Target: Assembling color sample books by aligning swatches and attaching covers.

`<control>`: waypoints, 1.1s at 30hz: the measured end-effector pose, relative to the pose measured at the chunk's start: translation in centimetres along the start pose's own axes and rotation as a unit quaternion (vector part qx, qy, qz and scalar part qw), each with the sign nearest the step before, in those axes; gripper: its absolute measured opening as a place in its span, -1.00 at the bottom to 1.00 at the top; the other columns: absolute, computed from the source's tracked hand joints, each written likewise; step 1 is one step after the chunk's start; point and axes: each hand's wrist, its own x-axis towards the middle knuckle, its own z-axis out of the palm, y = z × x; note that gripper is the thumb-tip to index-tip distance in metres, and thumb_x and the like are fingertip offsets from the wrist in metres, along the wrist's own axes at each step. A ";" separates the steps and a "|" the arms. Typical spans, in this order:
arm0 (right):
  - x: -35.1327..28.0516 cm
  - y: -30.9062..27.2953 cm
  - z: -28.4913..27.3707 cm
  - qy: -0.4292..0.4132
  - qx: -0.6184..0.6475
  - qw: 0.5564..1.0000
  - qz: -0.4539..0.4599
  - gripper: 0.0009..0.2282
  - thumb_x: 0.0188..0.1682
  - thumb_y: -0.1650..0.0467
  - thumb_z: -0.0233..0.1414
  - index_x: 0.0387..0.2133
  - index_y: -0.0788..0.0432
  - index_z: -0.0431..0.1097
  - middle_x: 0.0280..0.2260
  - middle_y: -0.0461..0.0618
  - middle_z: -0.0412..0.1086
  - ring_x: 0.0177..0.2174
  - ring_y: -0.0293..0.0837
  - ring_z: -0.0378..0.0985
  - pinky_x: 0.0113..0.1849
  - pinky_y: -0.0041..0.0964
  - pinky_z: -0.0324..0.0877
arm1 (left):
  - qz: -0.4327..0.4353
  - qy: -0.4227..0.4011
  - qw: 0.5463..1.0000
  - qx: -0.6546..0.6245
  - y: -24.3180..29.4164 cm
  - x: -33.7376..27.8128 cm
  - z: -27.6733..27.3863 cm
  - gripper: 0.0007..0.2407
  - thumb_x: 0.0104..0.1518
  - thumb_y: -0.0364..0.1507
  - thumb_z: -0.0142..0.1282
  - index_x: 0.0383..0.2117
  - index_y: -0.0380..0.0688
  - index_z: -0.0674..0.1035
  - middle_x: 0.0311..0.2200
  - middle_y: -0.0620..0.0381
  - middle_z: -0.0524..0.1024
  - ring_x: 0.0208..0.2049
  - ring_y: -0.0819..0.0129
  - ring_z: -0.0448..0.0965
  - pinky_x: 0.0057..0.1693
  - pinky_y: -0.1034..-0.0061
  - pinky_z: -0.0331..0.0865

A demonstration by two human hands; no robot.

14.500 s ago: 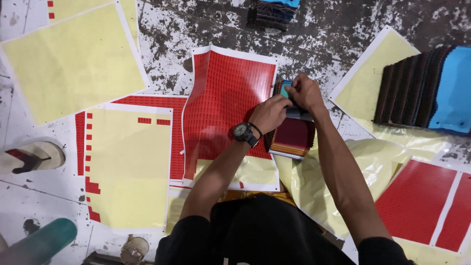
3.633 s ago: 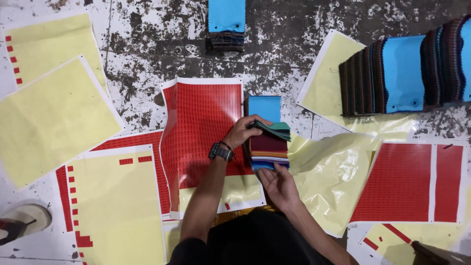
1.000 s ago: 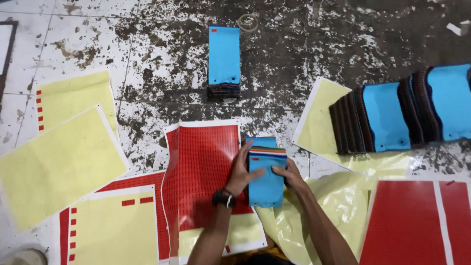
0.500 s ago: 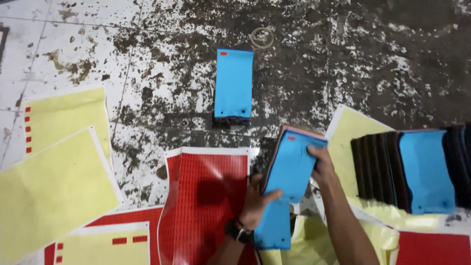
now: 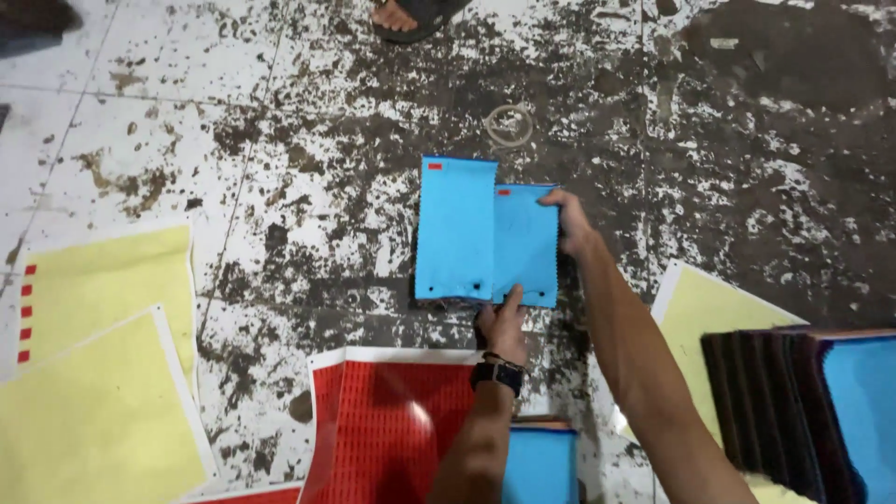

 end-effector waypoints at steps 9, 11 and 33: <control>4.7 0.3 0.1 0.096 -0.253 0.962 -0.038 -0.33 -0.28 0.12 0.26 0.14 0.12 0.36 0.12 0.11 0.36 0.17 0.08 0.37 0.06 0.13 0.37 | 0.023 0.158 0.986 0.056 -1.7 1.3 2.3 -0.69 -0.15 -0.40 0.49 -0.37 -0.32 0.62 -0.38 -0.09 0.51 -0.27 0.15 0.62 -0.10 0.26 0.52; -0.4 -0.2 1.3 0.116 -0.339 0.930 -0.080 -0.35 -0.23 0.08 0.24 0.09 0.21 0.40 0.10 0.22 0.38 0.15 0.15 0.38 0.06 0.16 0.38 | 0.034 0.172 0.983 0.058 -2.4 1.8 2.3 -0.69 -0.13 -0.43 0.49 -0.35 -0.35 0.60 -0.36 -0.14 0.51 -0.27 0.07 0.63 -0.12 0.25 0.57; -30.0 18.9 -7.2 0.053 -0.256 0.944 -0.201 -0.57 0.08 0.35 0.00 0.24 0.18 0.26 0.17 0.36 0.29 0.15 0.36 0.33 0.15 0.19 0.30 | 0.164 -0.041 0.868 0.466 3.3 -12.8 -11.1 -0.76 0.07 -0.46 0.20 -0.10 0.01 0.59 -0.04 0.09 0.62 0.04 0.22 0.61 0.11 0.41 0.51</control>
